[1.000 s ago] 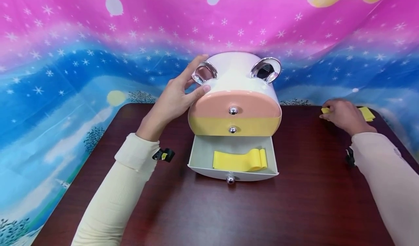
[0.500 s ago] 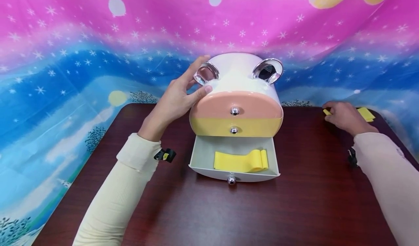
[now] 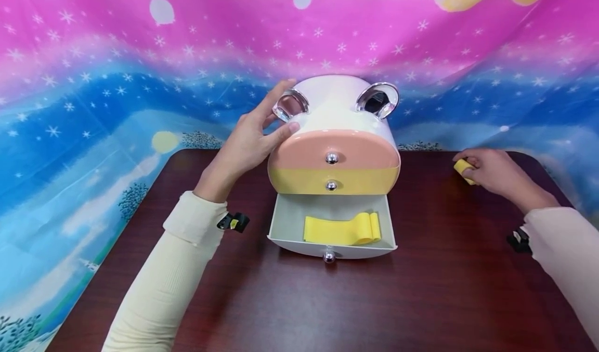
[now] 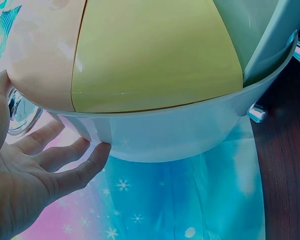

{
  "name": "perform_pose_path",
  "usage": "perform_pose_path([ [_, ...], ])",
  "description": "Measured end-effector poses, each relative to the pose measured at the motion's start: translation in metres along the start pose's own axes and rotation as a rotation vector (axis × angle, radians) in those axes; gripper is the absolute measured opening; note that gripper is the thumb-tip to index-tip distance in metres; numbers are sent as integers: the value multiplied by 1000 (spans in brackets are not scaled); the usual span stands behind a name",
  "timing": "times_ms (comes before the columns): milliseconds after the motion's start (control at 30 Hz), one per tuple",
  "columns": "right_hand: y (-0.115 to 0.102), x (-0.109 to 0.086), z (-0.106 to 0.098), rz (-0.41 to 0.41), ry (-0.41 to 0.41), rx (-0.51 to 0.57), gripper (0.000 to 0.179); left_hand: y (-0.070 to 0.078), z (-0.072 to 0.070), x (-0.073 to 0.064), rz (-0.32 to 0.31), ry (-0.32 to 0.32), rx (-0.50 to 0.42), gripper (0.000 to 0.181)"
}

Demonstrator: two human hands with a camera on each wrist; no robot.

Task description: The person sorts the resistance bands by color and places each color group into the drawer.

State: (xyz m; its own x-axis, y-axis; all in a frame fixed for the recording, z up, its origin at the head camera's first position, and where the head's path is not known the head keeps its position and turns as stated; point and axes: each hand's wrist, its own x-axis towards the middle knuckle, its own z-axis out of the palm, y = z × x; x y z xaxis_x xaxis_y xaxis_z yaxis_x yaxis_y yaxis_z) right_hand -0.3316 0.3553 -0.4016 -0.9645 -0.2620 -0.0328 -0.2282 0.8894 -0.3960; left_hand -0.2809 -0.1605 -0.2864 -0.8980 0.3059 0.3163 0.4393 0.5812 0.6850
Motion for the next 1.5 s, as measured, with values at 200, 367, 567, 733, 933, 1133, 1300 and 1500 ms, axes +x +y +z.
perform_pose_path([
  [200,-25,-22,-8,-17,58,96,37,-2,-1,-1,-6,-1,3,76],
  [367,-46,-43,-18,11,88,176,36,-2,-1,-1,0,1,1,75],
  [567,-72,-66,-30,23,165,300,34,-1,0,0,1,-3,6,76],
  [733,-95,-82,-41,6,206,482,37,-1,0,0,-2,-3,9,75],
  [933,-130,-95,-48,-42,187,628,41,-1,0,0,6,-1,-1,75],
  [1133,-171,-105,-50,-54,193,561,35,0,0,0,0,-4,2,75],
  [1300,-201,-106,-45,-134,163,574,36,0,-1,0,-4,-5,4,75],
  [1500,-235,-101,-32,-180,72,607,33,1,0,0,-7,-5,4,75],
])
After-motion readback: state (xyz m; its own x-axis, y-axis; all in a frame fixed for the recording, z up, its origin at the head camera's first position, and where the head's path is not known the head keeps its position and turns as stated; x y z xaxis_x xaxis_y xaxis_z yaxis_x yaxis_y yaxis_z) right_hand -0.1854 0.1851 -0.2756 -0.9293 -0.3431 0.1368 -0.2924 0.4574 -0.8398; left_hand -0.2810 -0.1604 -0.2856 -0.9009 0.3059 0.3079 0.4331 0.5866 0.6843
